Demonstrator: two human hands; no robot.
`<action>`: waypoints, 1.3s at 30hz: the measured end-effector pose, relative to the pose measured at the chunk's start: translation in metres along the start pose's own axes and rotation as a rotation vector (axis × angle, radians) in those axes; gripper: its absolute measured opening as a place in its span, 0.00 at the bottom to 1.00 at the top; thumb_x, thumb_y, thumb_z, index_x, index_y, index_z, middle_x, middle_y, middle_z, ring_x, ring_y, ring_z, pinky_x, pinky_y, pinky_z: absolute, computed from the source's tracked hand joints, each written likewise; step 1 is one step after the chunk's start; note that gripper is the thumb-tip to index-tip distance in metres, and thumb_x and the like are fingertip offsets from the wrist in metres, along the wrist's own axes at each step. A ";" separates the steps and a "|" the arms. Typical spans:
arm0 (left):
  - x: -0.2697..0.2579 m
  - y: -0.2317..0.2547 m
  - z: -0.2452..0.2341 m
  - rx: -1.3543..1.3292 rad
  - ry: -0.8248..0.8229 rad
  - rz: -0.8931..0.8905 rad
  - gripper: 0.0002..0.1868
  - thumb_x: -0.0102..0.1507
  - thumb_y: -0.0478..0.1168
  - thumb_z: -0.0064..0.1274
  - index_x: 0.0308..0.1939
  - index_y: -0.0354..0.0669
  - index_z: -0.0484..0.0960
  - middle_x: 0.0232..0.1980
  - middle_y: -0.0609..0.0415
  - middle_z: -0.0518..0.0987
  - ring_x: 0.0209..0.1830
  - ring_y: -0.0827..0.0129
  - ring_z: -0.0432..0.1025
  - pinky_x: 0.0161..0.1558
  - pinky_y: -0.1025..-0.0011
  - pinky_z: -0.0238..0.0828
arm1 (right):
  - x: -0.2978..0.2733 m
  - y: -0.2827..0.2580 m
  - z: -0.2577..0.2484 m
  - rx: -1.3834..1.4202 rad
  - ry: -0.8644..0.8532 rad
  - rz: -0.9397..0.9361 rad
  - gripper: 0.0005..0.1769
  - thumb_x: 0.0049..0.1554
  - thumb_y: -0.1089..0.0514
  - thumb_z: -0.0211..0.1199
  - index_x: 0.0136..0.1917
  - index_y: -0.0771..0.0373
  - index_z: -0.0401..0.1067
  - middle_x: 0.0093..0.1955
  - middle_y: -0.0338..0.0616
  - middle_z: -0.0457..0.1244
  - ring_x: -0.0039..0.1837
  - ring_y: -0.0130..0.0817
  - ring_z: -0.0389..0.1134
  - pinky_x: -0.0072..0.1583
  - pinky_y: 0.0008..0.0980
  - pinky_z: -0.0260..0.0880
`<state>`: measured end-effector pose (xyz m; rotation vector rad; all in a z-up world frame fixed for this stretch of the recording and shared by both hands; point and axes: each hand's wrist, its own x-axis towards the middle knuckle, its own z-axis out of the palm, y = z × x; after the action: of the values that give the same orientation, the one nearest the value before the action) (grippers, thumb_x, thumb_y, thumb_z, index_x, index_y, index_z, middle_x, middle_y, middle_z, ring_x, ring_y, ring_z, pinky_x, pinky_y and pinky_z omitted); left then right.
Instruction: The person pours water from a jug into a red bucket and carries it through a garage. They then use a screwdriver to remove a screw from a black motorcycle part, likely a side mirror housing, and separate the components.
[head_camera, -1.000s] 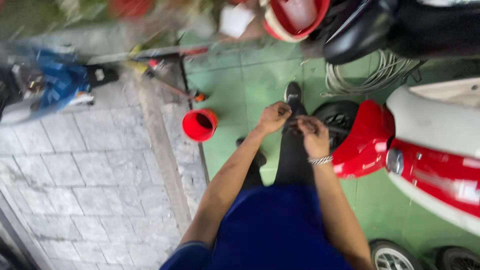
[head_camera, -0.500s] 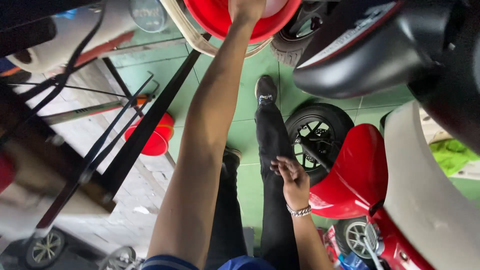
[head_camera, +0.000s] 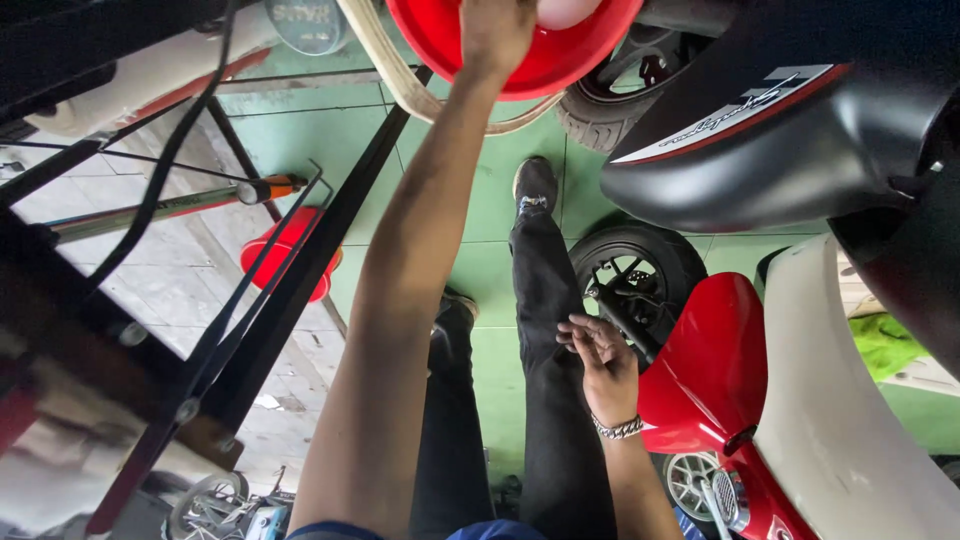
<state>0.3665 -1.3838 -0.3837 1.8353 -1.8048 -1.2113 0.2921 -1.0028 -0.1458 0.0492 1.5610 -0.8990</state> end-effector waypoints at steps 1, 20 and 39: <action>-0.009 -0.006 0.003 0.001 0.004 0.018 0.10 0.60 0.46 0.57 0.32 0.43 0.82 0.23 0.57 0.83 0.15 0.68 0.76 0.20 0.65 0.72 | -0.001 -0.006 0.004 -0.030 0.005 0.009 0.16 0.62 0.65 0.57 0.62 0.75 0.69 0.53 0.55 0.70 0.51 0.39 0.72 0.55 0.30 0.71; -0.136 0.065 -0.088 -0.239 0.091 0.301 0.12 0.63 0.38 0.60 0.45 0.44 0.72 0.35 0.55 0.85 0.33 0.69 0.83 0.36 0.71 0.80 | -0.052 0.008 0.012 -0.107 -0.067 -0.013 0.15 0.61 0.66 0.59 0.60 0.76 0.71 0.52 0.55 0.70 0.50 0.39 0.73 0.56 0.31 0.75; -0.156 0.058 -0.045 -0.277 0.017 0.251 0.14 0.63 0.39 0.59 0.44 0.46 0.68 0.36 0.58 0.83 0.28 0.71 0.80 0.32 0.69 0.78 | -0.061 -0.002 -0.008 -0.158 -0.102 -0.007 0.15 0.62 0.65 0.58 0.61 0.75 0.71 0.53 0.54 0.70 0.50 0.37 0.72 0.54 0.28 0.72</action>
<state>0.3820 -1.2640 -0.2604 1.4182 -1.6982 -1.2694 0.2985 -0.9723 -0.0924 -0.1137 1.5329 -0.7693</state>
